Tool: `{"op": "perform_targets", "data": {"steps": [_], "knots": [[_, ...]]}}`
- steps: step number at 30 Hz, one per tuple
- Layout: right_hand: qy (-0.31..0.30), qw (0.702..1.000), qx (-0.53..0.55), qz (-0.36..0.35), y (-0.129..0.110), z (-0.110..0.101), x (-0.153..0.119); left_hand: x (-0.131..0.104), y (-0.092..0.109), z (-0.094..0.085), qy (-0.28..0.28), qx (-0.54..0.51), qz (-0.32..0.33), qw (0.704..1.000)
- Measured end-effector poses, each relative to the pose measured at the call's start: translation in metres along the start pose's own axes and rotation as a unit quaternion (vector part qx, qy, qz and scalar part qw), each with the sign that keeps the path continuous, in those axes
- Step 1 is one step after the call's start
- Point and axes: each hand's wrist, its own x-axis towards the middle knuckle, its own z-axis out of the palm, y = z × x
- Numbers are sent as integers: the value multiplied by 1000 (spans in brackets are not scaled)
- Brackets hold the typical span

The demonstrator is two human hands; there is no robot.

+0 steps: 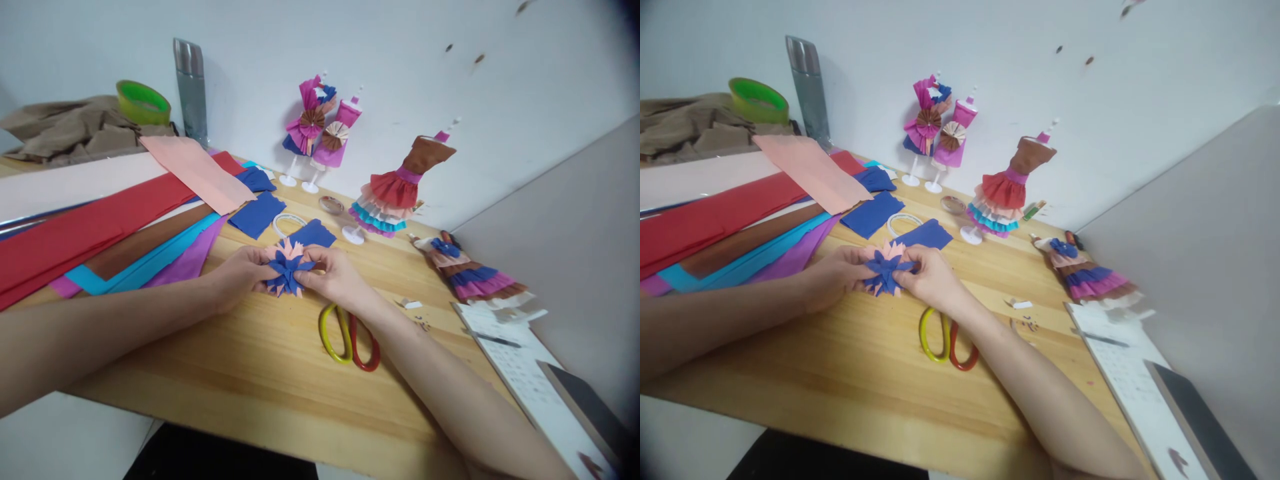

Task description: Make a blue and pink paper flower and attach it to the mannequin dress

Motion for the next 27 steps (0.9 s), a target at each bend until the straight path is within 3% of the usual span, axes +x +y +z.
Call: {"op": "perform_targets", "data": {"steps": [13, 20, 27], "knots": [[24, 999, 29, 22, 1, 8, 0, 1, 0, -2, -16, 7, 3, 1000], [15, 972, 228, 53, -5, 15, -1, 0, 0, -1, -21, 5, 3, 1000], [3, 964, 260, 60, -5, 19, -2, -2, 5, 5, -10, 77, 36, 996]]}}
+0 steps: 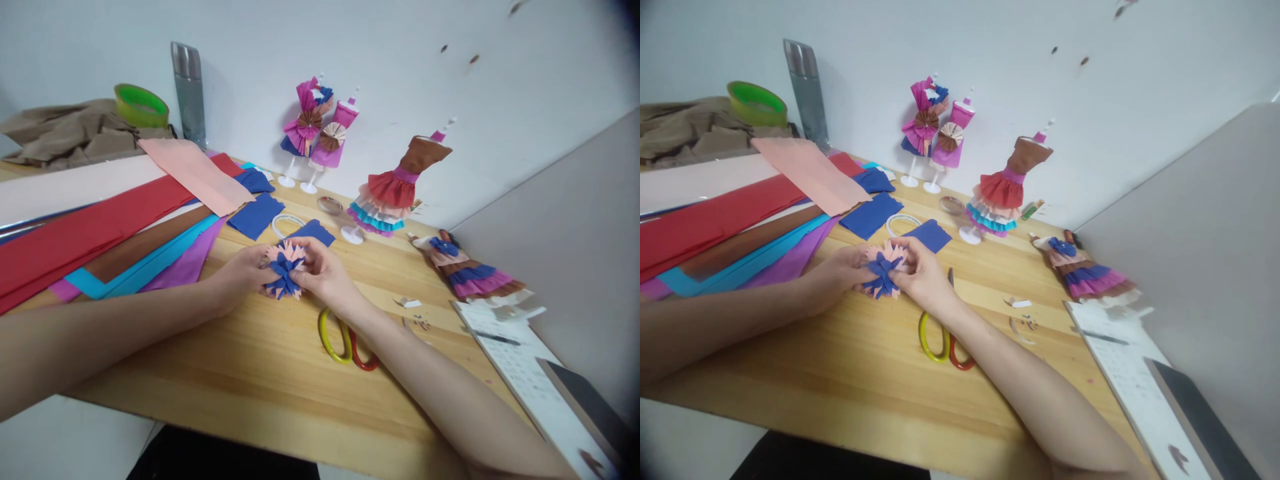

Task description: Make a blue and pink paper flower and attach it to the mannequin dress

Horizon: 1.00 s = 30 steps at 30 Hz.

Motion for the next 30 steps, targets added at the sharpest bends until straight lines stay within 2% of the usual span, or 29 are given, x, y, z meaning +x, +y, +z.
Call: {"op": "perform_targets", "data": {"steps": [4, 12, 17, 20, 25, 30], "knots": [[9, 1000, 4, -9, 0, 1, -2, 0, 1, 2, 24, 34, 18, 999], [63, 997, 51, -7, 3, 6, -2, -3, -3, -2, 29, -69, -19, 997], [100, 993, 56, -32, 6, 12, -3, -4, -4, -2, 6, -1, -11, 1000], [97, 993, 71, -21, 4, 14, -5, -4, -5, 0, 26, 17, -17, 999], [65, 991, 118, -13, 5, 11, -4, -2, -4, 1, 29, 36, 11, 999], [32, 986, 164, -4, 8, 8, -3, -1, -3, -2, 42, 21, -7, 999]]}}
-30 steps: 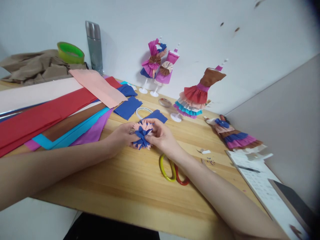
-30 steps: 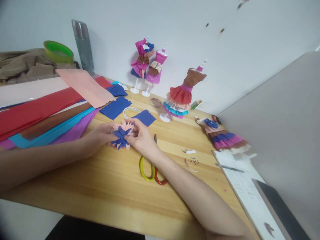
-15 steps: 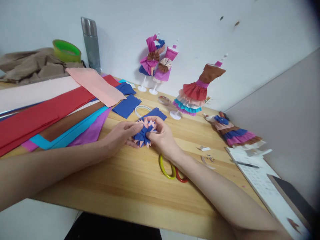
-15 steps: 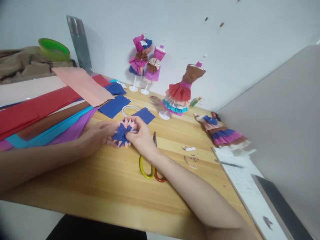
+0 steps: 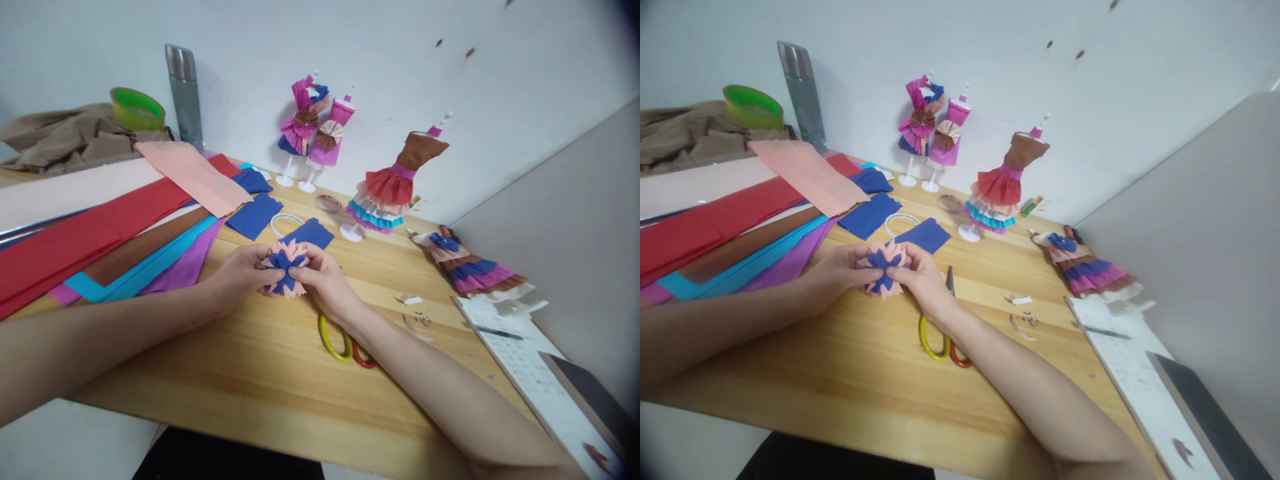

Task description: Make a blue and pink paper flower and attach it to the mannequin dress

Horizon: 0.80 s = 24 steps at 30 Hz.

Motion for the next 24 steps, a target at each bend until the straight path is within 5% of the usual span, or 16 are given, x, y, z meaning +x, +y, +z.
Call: {"op": "perform_targets", "data": {"steps": [6, 24], "knots": [[-8, 998, 59, 18, 0, -4, 1, 2, 0, -3, -28, -6, 9, 1000], [11, 1000, -12, -26, 5, -6, 3, 2, 2, -5, -28, 22, 2, 999]]}}
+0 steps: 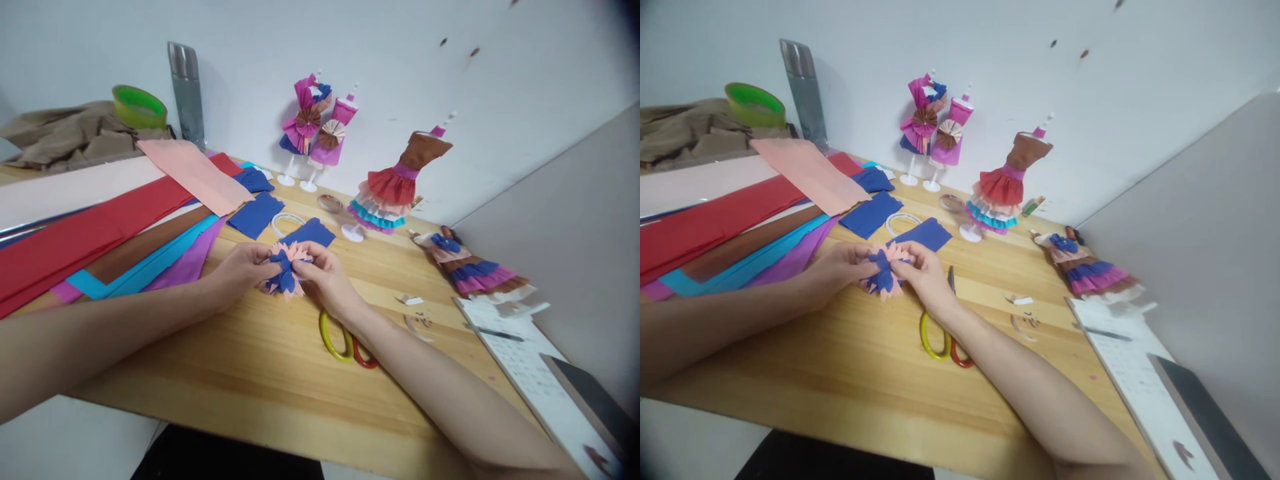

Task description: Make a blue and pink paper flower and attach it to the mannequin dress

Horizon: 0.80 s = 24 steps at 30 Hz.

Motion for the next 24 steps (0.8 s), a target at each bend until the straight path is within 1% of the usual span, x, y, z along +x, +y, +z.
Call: {"op": "perform_targets", "data": {"steps": [8, 13, 15, 17, 19, 20, 22, 24], "knots": [[5, 1000, -17, 24, -3, 1, -1, 2, -3, 2, 20, -17, 5, 1000], [-4, 1000, -14, 19, -2, 1, -1, 2, -5, 1, 23, -55, 16, 998], [1, 999, -36, 9, -2, 1, -1, 2, -6, 1, 30, -69, 19, 997], [31, 995, -84, -34, -2, 1, -2, 2, -5, 0, 43, -85, 19, 995], [70, 978, -159, -116, -4, 1, -4, 2, -5, -1, 64, -112, 10, 992], [81, 961, -207, -164, -6, 2, -5, 3, -4, -1, 76, -130, 4, 989], [73, 914, -309, -251, -10, 3, -8, 3, -3, -1, 89, -165, -4, 982], [43, 861, -400, -310, -12, 5, -11, 3, -1, -1, 84, -191, -5, 978]]}}
